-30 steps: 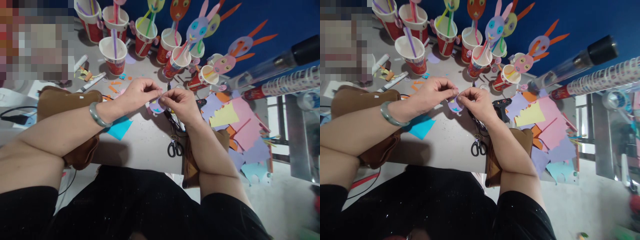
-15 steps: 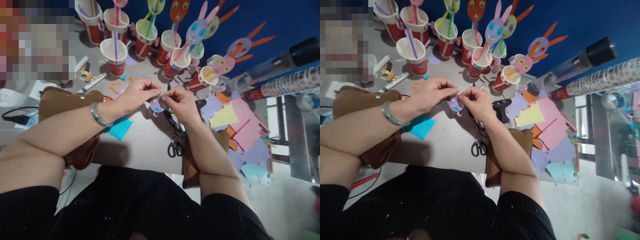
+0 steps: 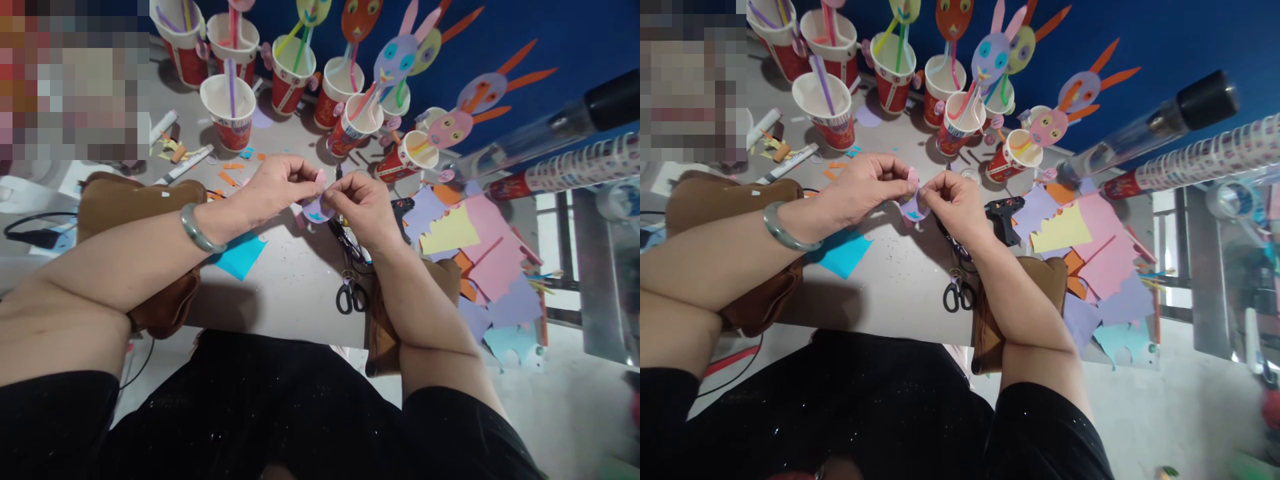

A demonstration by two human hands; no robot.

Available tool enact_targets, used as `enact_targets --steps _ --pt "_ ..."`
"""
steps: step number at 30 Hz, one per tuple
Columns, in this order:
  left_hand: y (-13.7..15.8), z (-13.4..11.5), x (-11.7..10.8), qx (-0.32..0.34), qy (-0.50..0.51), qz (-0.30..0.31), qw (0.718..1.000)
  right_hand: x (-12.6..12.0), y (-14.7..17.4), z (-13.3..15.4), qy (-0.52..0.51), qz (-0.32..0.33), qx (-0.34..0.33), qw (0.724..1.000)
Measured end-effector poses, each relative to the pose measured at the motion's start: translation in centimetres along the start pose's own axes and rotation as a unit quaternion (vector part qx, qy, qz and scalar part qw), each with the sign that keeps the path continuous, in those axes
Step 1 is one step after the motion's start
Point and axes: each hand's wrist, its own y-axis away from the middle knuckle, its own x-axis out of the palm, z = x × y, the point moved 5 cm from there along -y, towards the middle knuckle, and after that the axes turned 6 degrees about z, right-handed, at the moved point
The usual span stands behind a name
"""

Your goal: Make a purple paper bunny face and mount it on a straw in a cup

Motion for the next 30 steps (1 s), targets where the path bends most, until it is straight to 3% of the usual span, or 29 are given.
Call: enact_targets --steps 12,16,24,27,30 --pt "-0.7 1.0 -0.9 0.046 0.02 -0.023 0.998 -0.8 -0.4 -0.1 0.023 -0.005 -0.004 1.0" --pt "-0.8 0.2 -1.2 0.073 0.031 -0.05 0.996 -0.8 -0.6 -0.9 0.085 -0.023 -0.026 0.996" --pt "-0.7 -0.3 -1.0 0.071 0.029 -0.05 0.996 2.3 -0.4 -2.1 0.345 0.088 -0.011 0.934" --pt "-0.6 -0.1 -0.9 0.049 0.023 -0.047 0.997 3.2 -0.4 -2.3 0.397 0.111 0.006 0.911" --pt "-0.4 -0.3 -0.7 0.035 0.032 -0.047 0.998 3.9 -0.3 -2.5 0.399 0.124 0.008 0.909"
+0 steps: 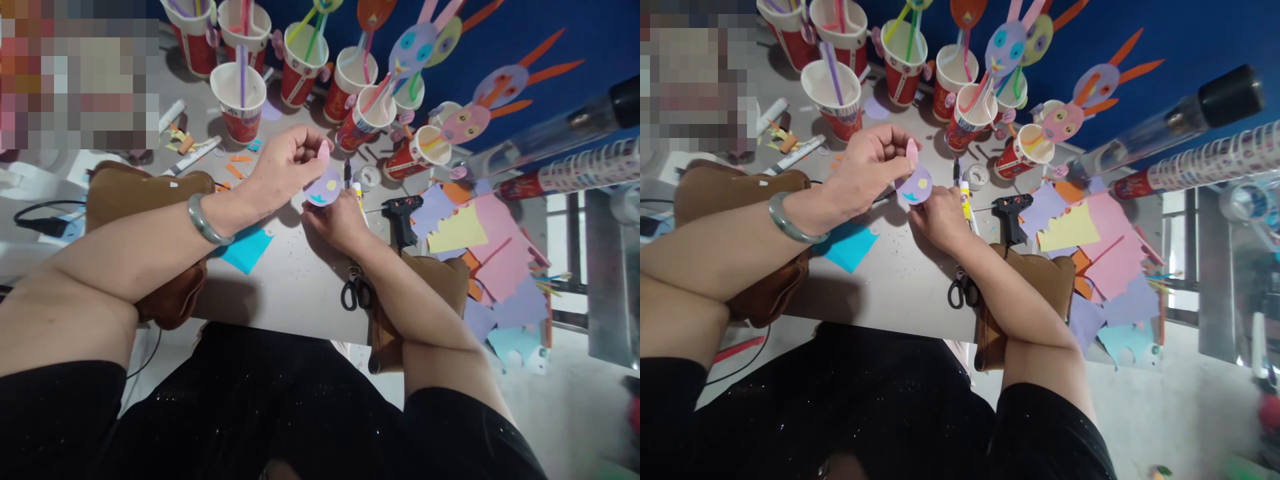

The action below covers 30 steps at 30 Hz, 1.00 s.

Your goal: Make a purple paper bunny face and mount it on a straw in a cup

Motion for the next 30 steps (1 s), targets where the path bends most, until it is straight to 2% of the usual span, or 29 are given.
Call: enact_targets --steps 9,11,14,17,21,24,30 --pt "0.0 -0.2 0.2 0.02 0.018 0.012 1.0 1.0 -0.3 -0.7 -0.058 0.004 -0.008 0.998" --pt "-0.2 0.1 0.2 0.032 0.031 0.013 0.999 0.7 -0.2 -0.8 -0.068 -0.003 -0.015 0.998" --pt "-0.4 0.6 0.1 0.049 0.047 0.017 0.998 -0.9 0.0 -1.4 -0.123 -0.051 -0.027 0.991" --pt "-0.6 1.1 0.1 0.055 0.052 0.036 0.996 -3.1 0.2 -2.3 -0.207 -0.122 -0.038 0.97" --pt "-0.6 1.4 0.1 0.044 0.055 0.049 0.996 -4.9 0.3 -3.8 -0.33 -0.186 -0.041 0.925" --pt "-0.5 1.4 0.3 0.029 0.07 0.054 0.996 -5.1 0.3 -4.5 -0.39 -0.201 -0.044 0.897" --pt "-0.3 1.7 0.7 0.008 0.129 0.059 0.99 -4.6 0.6 -4.4 -0.438 -0.219 -0.044 0.871"
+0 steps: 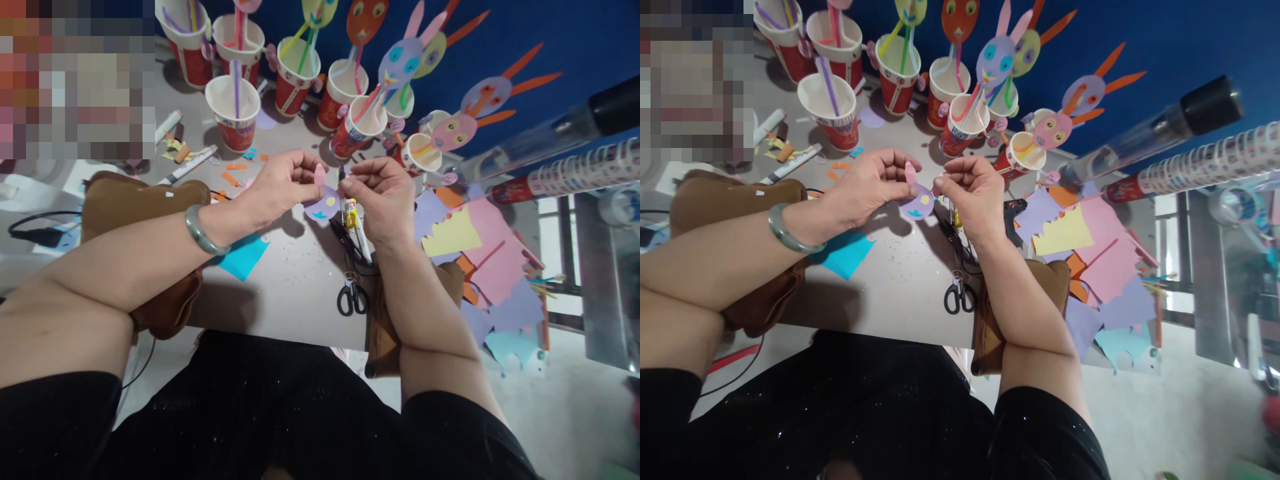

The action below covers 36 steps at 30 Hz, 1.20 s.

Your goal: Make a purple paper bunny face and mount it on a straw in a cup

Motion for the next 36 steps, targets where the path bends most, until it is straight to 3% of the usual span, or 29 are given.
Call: enact_targets --steps 16,25,36 --pt "-0.1 0.9 0.1 -0.025 -0.022 0.019 0.999 1.1 0.5 -0.3 -0.003 -0.023 -0.04 0.999" --pt "0.3 0.4 0.4 -0.045 -0.027 -0.009 0.999 1.3 0.7 0.3 -0.011 -0.029 -0.05 0.998" --pt "0.1 0.7 0.1 -0.03 -0.021 -0.014 0.999 1.4 0.9 0.3 -0.003 -0.03 -0.001 1.0"
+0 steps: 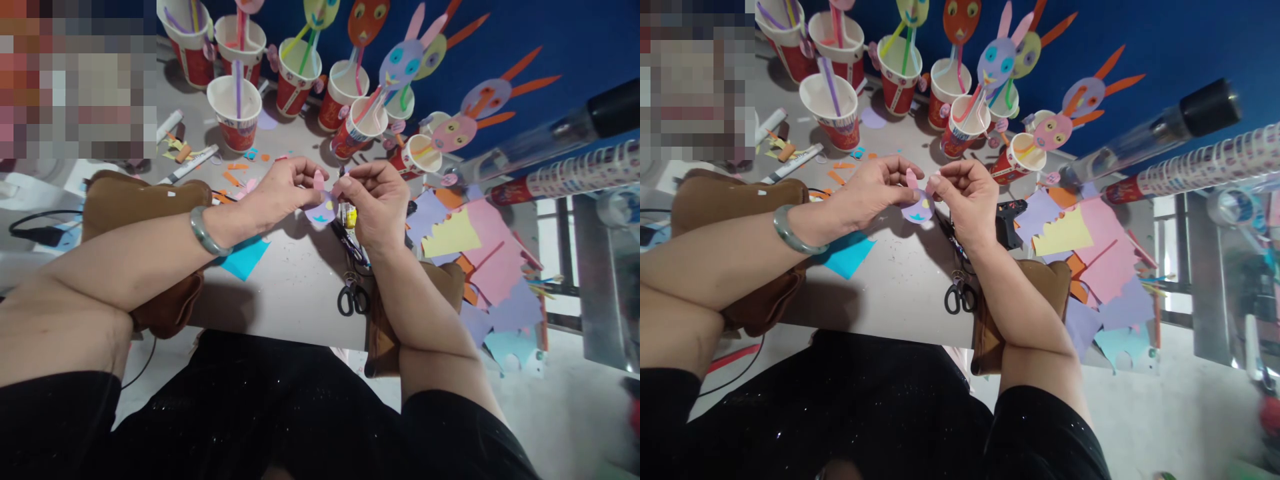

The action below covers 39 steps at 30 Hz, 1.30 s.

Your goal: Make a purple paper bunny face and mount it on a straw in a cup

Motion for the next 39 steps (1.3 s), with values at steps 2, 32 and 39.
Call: enact_targets --steps 2,32,39 --pt "0.0 -0.04 0.03 0.001 0.006 0.001 1.0 0.06 0.0 0.05 0.002 0.004 0.001 1.0" --pt "0.0 0.19 0.19 -0.001 0.002 0.027 1.0 0.3 0.24 0.51 0.02 -0.001 -0.033 0.999" --pt "-0.23 0.26 -0.12 0.002 -0.013 0.012 1.0 0.55 0.32 0.12 -0.008 0.008 -0.04 0.999"
